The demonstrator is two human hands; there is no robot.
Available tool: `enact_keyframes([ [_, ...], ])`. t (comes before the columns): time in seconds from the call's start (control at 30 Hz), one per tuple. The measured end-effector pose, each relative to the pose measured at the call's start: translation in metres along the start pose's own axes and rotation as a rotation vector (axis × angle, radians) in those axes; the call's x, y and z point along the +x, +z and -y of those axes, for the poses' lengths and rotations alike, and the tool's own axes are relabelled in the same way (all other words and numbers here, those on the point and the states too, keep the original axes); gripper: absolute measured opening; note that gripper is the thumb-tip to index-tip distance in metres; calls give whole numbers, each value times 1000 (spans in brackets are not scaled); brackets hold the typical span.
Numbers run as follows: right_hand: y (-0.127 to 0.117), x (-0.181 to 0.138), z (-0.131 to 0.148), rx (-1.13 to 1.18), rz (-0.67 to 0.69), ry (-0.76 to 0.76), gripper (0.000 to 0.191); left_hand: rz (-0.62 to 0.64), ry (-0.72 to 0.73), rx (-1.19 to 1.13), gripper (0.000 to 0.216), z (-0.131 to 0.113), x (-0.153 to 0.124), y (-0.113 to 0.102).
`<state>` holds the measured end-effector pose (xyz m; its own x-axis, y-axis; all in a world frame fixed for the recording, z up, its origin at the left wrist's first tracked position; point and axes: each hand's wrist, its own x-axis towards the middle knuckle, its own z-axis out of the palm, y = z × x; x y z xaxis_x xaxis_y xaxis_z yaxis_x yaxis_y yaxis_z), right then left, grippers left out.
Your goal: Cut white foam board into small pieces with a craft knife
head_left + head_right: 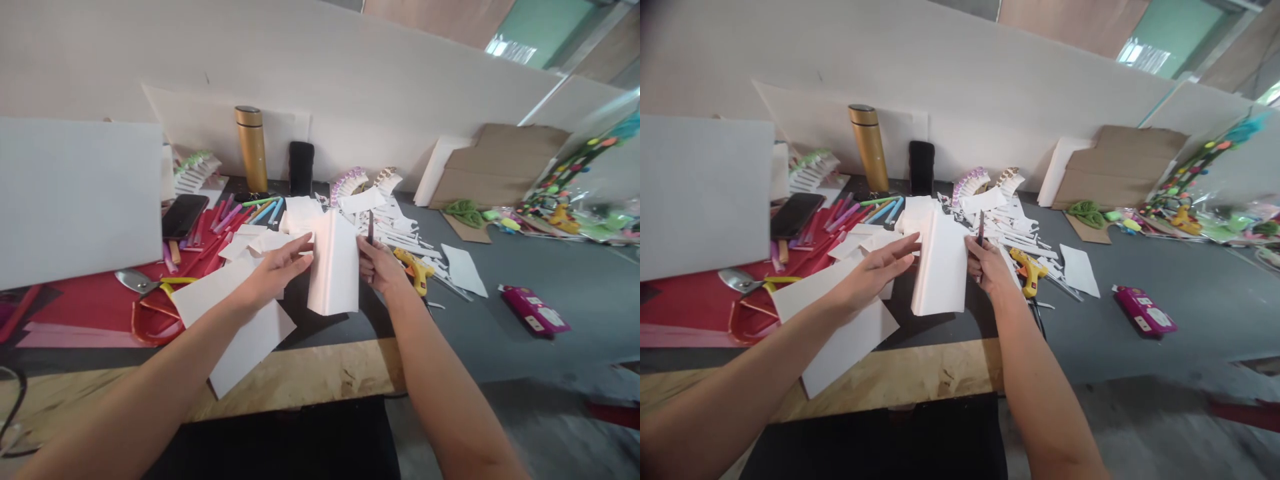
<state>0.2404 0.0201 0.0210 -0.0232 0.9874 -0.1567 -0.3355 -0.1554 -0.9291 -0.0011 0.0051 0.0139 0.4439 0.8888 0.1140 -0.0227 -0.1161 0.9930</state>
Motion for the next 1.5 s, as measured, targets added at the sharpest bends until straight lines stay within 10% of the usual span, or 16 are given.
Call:
enact_keyframes([
  [0.3,17,2,-16,-17,207,72,51,198,-108,-218,46,-1,-3,5],
  [0.57,16,8,-20,-14,73,-13,51,-77,-339,-557,54,-1,2,0],
  [1.13,11,2,-11,-93,61,-26,49,-1,-292,-655,60,-2,6,-8],
  [1.5,-21,2,7,-708,-284,-147,41,-227,-144,-103,54,3,1,-2],
])
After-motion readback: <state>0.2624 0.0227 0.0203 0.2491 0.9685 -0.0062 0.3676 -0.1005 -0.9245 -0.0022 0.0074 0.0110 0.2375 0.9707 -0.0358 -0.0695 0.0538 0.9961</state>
